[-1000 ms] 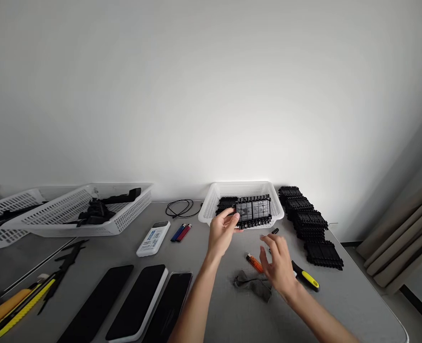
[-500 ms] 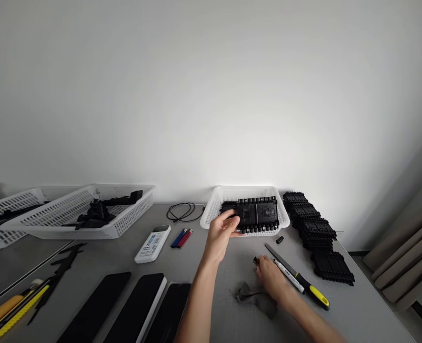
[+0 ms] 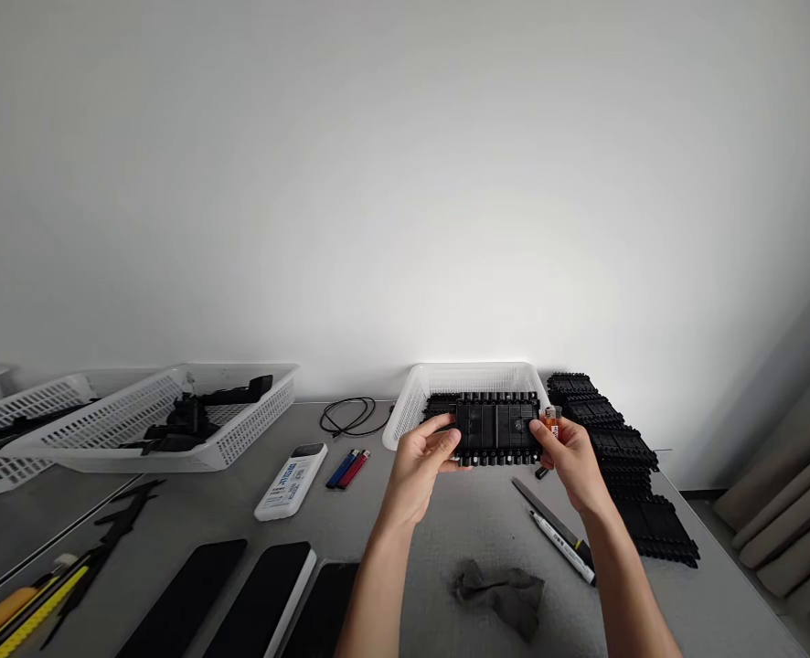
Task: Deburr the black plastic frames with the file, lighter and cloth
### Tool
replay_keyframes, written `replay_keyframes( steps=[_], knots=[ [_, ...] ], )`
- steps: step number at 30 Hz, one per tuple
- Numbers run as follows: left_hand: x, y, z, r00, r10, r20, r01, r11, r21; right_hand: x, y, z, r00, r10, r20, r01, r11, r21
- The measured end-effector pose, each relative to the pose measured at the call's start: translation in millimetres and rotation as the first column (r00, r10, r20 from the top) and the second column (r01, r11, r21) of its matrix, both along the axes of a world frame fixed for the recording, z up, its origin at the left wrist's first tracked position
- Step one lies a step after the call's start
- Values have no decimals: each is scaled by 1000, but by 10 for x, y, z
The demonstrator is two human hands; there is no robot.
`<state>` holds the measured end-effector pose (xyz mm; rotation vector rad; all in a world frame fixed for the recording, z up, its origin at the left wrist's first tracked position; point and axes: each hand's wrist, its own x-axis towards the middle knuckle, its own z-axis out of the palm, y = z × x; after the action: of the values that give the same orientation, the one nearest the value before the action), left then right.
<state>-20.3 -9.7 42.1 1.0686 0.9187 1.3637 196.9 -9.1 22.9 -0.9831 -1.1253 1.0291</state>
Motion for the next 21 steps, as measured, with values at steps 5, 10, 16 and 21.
replay_keyframes(
  steps=[5,10,16,21],
  knots=[
    [-24,8,19,994,-74,-85,78,996,47,-21,90,-66,991,-126,53,125,992,21],
    [-26,39,-6,968,-146,-202,160,986,55,36,99,-34,975,-193,107,189,981,51],
    [-56,93,-84,961,-125,-249,129,992,0,13,79,-2,954,-231,189,221,973,71],
    [-77,123,-105,960,-95,-263,91,995,-26,-53,50,31,943,-248,224,238,969,68]
  ],
)
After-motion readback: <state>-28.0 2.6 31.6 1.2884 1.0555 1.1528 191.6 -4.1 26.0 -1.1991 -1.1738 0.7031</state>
